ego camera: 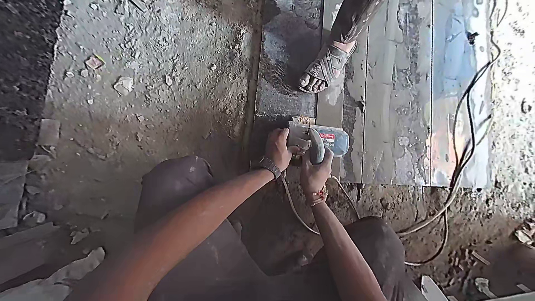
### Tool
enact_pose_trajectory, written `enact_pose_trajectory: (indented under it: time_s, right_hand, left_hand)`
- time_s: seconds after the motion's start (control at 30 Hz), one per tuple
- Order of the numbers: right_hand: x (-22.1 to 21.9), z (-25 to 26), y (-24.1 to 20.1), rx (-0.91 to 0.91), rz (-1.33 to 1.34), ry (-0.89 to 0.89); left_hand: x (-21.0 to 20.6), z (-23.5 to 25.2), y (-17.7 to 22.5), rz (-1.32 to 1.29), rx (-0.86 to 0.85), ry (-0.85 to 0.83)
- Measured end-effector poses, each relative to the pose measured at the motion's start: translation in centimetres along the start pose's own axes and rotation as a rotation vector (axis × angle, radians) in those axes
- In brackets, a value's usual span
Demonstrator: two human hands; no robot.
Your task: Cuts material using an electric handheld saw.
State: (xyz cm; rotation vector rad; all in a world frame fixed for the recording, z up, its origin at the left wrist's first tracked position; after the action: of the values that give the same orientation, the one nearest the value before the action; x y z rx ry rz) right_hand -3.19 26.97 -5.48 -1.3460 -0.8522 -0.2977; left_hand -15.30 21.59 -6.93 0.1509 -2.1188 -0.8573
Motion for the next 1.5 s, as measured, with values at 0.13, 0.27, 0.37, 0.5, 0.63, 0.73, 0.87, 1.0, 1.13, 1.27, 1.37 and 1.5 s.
enact_pose_trajectory:
  time_s: [0.13, 0.27, 0.37, 0.5, 0.63, 0.73, 0.87, 1.0, 1.13, 1.27, 1.37, 1.5]
  right_hand:
    - [-0.2, 0.1, -0.1, 0.012, -0.008, 0.022]
    - [-0.4, 0.4, -0.1, 0.034, -0.03, 0.037]
    - [-0.4, 0.5, -0.2, 0.031, -0.034, 0.035]
    - [-0.6, 0.7, -0.2, 0.031, -0.047, 0.05]
    - [-0.7, 0.9, -0.3, 0.027, -0.052, 0.04]
    - [-0.7, 1.0, -0.3, 0.038, -0.049, 0.038]
    - [-0.7, 1.2, -0.4, 0.037, -0.055, 0.036]
    - [-0.8, 1.4, -0.5, 0.051, -0.055, 0.053]
    - [-0.9, 1.6, -0.6, 0.053, -0.062, 0.053]
    - [-0.9, 1.9, -0.8, 0.057, -0.046, 0.064]
    - [-0.9, 2.0, -1.1, 0.052, -0.04, 0.062]
    - [-0.9, 2.3, -1.3, 0.048, -0.054, 0.063]
  left_hand:
    - [0.2, 0.2, 0.3, 0.004, 0.029, -0.014]
    - [0.2, 0.5, 0.4, 0.0, 0.025, -0.018]
    - [0.3, 0.7, 0.5, 0.007, 0.014, -0.008]
    - [0.4, 0.9, 0.7, 0.024, 0.042, -0.015]
    - [0.4, 1.1, 0.8, 0.019, 0.072, -0.028]
    - [0.5, 1.3, 0.8, 0.021, 0.099, -0.043]
    - [0.5, 1.5, 1.0, 0.02, 0.081, -0.033]
    - [0.7, 1.7, 1.1, 0.038, 0.097, -0.047]
    - [0.7, 2.0, 1.2, 0.039, 0.102, -0.052]
    - [1.0, 2.1, 1.7, 0.041, 0.122, -0.073]
    - [1.3, 2.2, 1.9, 0.04, 0.139, -0.089]
    - [1.5, 2.4, 2.1, 0.052, 0.104, -0.102]
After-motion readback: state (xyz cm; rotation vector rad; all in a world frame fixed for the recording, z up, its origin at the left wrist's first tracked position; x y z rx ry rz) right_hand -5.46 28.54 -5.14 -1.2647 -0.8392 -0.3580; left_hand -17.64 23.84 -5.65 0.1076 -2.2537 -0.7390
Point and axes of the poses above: each hand's wrist, its own z-axis towards the middle knuckle, its own x-axis out of the back of the hand, y = z × x, the point moved 3 cm from there along z, towards the middle knuckle, and after that the axes turned 12 degrees about x, right-handed, at the moved point
